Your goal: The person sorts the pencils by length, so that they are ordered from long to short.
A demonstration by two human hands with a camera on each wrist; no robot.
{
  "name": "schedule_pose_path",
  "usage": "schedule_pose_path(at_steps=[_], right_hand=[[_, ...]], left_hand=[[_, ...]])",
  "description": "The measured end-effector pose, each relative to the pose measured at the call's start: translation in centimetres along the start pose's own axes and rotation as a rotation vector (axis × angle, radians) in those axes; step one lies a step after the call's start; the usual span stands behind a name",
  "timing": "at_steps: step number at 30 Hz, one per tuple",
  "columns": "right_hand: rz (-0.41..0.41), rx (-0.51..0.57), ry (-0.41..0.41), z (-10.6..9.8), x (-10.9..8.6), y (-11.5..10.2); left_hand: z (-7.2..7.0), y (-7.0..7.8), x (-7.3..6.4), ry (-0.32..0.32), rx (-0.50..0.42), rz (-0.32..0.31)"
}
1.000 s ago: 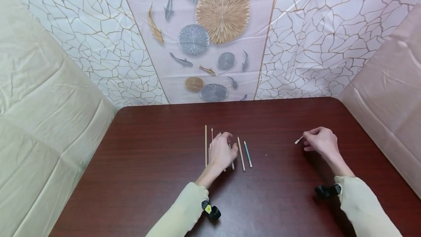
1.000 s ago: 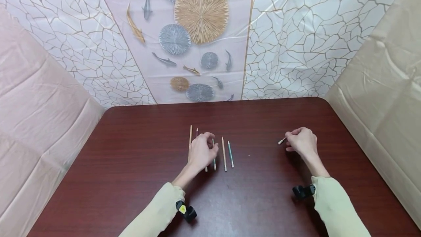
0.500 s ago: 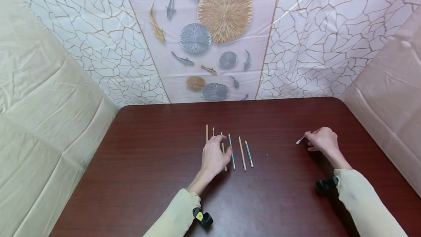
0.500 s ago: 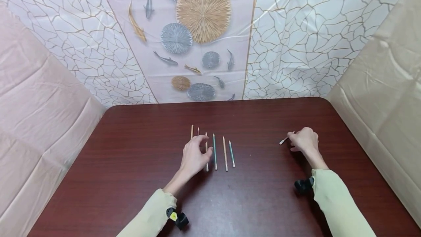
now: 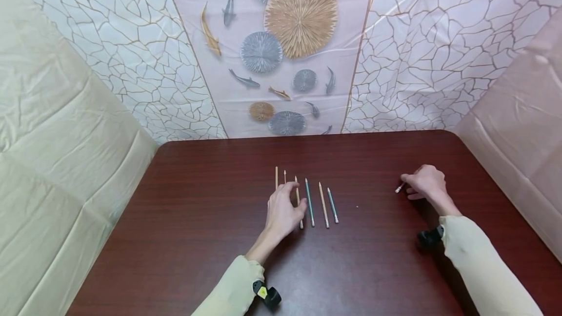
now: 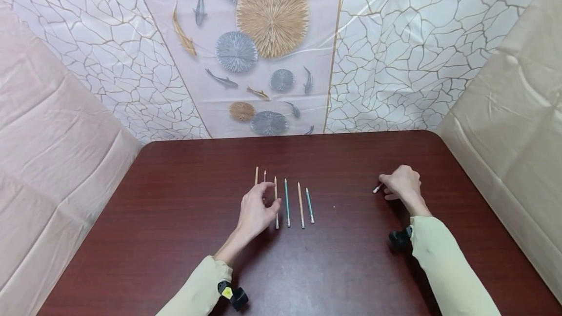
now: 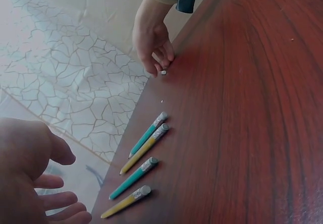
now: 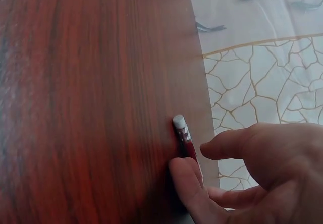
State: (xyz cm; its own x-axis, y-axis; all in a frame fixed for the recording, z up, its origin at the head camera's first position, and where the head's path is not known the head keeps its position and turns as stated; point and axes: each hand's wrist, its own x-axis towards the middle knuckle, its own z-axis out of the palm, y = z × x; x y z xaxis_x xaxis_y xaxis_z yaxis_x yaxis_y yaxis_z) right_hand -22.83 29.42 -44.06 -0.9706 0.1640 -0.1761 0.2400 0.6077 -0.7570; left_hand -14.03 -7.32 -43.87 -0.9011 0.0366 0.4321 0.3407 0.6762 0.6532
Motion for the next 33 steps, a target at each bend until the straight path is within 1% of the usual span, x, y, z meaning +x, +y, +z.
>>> schedule_pose_path(at_steps=[8, 16, 20, 26, 33], right_hand=[[-0.02, -0.078, -0.015, 0.3, 0.6, -0.5], [-0.01, -0.12, -0.029, 0.6, 0.5, -0.8], [-0.017, -0.091, -0.048, 0.6, 0.3, -0.9], [-0.044, -0.029, -0.099, 0.4, -0.2, -0.9], [-0.086, 0.035, -0.17, 0.6, -0.7, -1.2]], left_hand=[[0.0, -0.3, -0.1, 0.001, -0.017, -0.005], [-0.1, -0.4, -0.2, -0.027, -0.018, -0.022], [-0.1, -0.5, -0.3, -0.032, -0.003, -0.028], [-0.3, -0.5, -0.4, -0.019, -0.015, -0.027], [-0.5, -0.6, -0.5, -0.017, -0.022, -0.042]])
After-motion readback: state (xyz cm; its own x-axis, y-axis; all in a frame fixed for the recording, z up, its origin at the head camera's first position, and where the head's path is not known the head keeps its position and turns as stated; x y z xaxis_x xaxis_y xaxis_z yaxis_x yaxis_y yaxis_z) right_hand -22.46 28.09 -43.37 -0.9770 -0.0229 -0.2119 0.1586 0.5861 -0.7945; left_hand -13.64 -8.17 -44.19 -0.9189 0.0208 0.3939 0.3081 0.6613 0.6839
